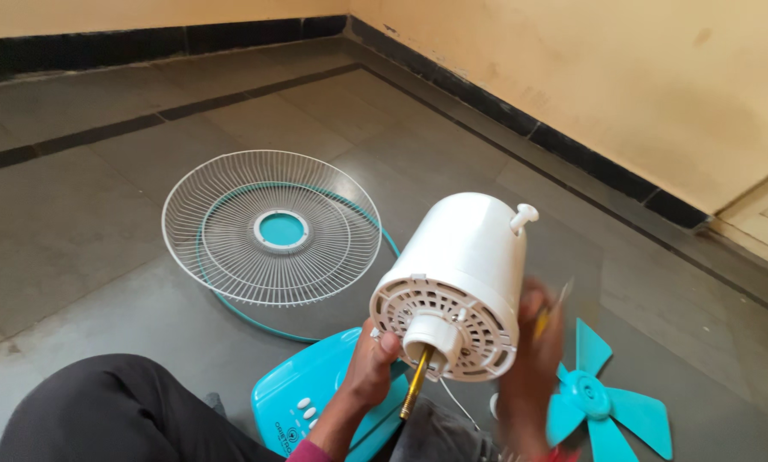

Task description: The person disassembles a teal pedestal fan, removing the motor housing from the stand. They use a screwdriver to adjust internal components and a cloth to wipe the motor shaft and housing. The fan blades and cage remain detached on the floor.

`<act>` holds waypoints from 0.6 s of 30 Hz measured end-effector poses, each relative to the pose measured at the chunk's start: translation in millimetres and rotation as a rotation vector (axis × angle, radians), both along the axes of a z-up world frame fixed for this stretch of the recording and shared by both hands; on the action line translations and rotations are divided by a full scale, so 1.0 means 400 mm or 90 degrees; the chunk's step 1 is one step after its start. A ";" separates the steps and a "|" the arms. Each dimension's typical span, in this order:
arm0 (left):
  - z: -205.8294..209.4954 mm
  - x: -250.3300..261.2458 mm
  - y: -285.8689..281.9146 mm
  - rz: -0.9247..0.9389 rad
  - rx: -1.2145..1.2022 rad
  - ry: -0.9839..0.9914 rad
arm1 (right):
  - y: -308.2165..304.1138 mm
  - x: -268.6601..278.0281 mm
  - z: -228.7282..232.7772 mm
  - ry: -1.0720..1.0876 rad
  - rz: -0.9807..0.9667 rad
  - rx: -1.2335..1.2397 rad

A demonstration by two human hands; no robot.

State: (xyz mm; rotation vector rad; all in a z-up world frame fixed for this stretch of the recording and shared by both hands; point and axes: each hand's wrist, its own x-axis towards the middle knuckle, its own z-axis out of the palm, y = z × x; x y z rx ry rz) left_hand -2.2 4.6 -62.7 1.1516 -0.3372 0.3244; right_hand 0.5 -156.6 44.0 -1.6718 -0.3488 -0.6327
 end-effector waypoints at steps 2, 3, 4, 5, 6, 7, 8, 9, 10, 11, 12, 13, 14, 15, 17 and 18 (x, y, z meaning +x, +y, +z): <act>-0.035 0.017 -0.011 0.041 0.012 0.000 | 0.029 -0.030 -0.101 0.291 0.003 0.328; -0.061 0.019 -0.021 0.053 0.019 0.005 | 0.035 -0.040 -0.134 0.252 0.031 0.299; -0.086 0.025 -0.026 0.069 0.025 0.011 | 0.047 -0.052 -0.159 0.214 0.058 0.269; -0.107 0.036 -0.033 0.081 0.030 0.017 | 0.051 -0.058 -0.167 0.174 0.081 0.239; -0.124 0.040 -0.039 0.093 0.036 0.022 | 0.048 -0.058 -0.158 0.199 0.088 0.233; -0.133 0.047 -0.042 0.094 0.002 0.026 | 0.051 -0.044 -0.134 0.216 0.099 0.225; -0.141 0.048 -0.043 0.096 -0.031 0.029 | 0.057 -0.033 -0.105 0.233 0.111 0.217; -0.149 0.049 -0.046 0.099 -0.067 0.035 | 0.061 -0.028 -0.071 0.276 0.124 0.204; -0.159 0.051 -0.042 0.078 -0.123 0.056 | 0.064 -0.024 -0.037 0.318 0.137 0.192; -0.174 0.051 -0.033 0.056 -0.178 0.080 | 0.069 -0.022 -0.007 0.362 0.150 0.179; -0.189 0.058 -0.030 0.035 -0.233 0.104 | 0.074 -0.018 0.017 0.354 0.173 0.159; -0.205 0.071 -0.031 0.061 -0.256 0.100 | 0.078 -0.016 0.032 0.347 0.195 0.140; -0.222 0.084 -0.034 0.087 -0.279 0.096 | 0.078 -0.017 0.040 0.340 0.218 0.121; -0.239 0.095 -0.035 0.113 -0.300 0.092 | 0.076 -0.017 0.040 0.339 0.223 0.124; -0.273 0.097 -0.033 0.116 -0.278 0.084 | 0.064 -0.013 0.026 0.335 0.232 0.130; -0.285 0.095 -0.035 0.116 -0.267 0.080 | 0.053 -0.019 0.012 0.360 0.220 0.147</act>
